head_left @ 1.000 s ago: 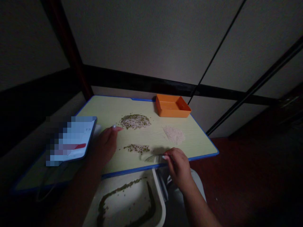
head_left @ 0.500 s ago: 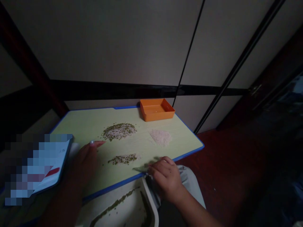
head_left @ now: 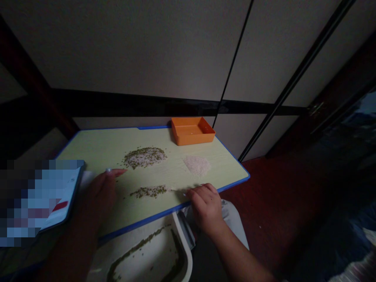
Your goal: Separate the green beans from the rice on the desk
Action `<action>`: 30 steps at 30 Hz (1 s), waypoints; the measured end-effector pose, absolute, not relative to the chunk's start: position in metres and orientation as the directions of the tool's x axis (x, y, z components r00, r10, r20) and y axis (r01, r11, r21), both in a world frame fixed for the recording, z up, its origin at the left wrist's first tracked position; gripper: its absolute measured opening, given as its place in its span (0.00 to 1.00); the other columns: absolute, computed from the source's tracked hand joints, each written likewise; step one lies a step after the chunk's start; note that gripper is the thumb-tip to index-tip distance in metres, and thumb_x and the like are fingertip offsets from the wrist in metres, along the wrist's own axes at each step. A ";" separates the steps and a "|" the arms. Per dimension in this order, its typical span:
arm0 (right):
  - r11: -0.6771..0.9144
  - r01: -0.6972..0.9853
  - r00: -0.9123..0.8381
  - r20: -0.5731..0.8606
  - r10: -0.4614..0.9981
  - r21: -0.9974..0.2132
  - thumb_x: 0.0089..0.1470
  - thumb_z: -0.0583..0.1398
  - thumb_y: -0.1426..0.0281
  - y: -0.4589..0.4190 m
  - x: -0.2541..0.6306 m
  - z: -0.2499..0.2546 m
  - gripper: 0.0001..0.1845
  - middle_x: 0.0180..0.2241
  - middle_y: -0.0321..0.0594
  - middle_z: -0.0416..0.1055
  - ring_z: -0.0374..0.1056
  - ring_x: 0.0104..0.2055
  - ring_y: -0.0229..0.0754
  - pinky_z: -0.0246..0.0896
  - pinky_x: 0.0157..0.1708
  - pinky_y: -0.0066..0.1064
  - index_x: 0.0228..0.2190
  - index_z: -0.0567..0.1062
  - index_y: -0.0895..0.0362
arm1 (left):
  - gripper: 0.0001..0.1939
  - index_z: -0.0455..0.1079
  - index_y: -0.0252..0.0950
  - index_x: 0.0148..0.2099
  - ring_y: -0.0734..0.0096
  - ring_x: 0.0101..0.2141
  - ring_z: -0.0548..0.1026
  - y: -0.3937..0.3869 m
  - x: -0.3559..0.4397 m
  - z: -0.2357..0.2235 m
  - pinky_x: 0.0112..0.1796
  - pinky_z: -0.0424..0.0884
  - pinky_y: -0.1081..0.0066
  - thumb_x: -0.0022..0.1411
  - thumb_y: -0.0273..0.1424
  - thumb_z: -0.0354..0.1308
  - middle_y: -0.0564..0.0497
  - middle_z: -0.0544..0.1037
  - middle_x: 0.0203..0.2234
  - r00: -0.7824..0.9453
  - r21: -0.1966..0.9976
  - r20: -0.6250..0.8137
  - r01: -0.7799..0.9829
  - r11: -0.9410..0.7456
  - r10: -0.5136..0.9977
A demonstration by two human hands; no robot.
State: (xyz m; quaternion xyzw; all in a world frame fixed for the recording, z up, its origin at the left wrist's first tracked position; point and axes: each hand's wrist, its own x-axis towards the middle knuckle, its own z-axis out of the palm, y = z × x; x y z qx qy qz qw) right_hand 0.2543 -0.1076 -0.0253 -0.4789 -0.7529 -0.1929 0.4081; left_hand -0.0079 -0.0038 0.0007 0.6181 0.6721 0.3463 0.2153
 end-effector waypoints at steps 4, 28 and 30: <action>0.476 0.874 -0.219 0.794 0.567 -0.098 0.61 0.52 0.75 -0.106 0.252 -0.026 0.09 0.28 0.38 0.76 0.67 0.31 0.38 0.56 0.35 0.33 0.36 0.73 0.58 | 0.31 0.72 0.38 0.46 0.59 0.54 0.69 -0.002 -0.009 -0.003 0.59 0.58 0.56 0.62 0.47 0.32 0.45 0.75 0.50 -0.134 0.733 0.170 0.679 -0.035 0.976; 0.583 0.809 -0.323 0.775 0.543 -0.071 0.60 0.54 0.76 -0.119 0.251 -0.023 0.08 0.32 0.39 0.78 0.71 0.34 0.37 0.58 0.39 0.34 0.39 0.73 0.57 | 0.27 0.72 0.39 0.47 0.60 0.52 0.70 -0.006 -0.004 0.001 0.58 0.60 0.56 0.63 0.44 0.35 0.47 0.75 0.47 -0.157 0.760 0.146 0.650 -0.009 0.977; 0.562 0.824 -0.309 0.779 0.545 -0.066 0.60 0.54 0.75 -0.117 0.252 -0.025 0.08 0.32 0.39 0.78 0.71 0.34 0.37 0.58 0.39 0.34 0.38 0.73 0.57 | 0.28 0.72 0.37 0.47 0.60 0.53 0.69 -0.003 -0.006 -0.003 0.58 0.59 0.56 0.63 0.44 0.34 0.46 0.75 0.48 -0.137 0.765 0.147 0.643 -0.024 0.980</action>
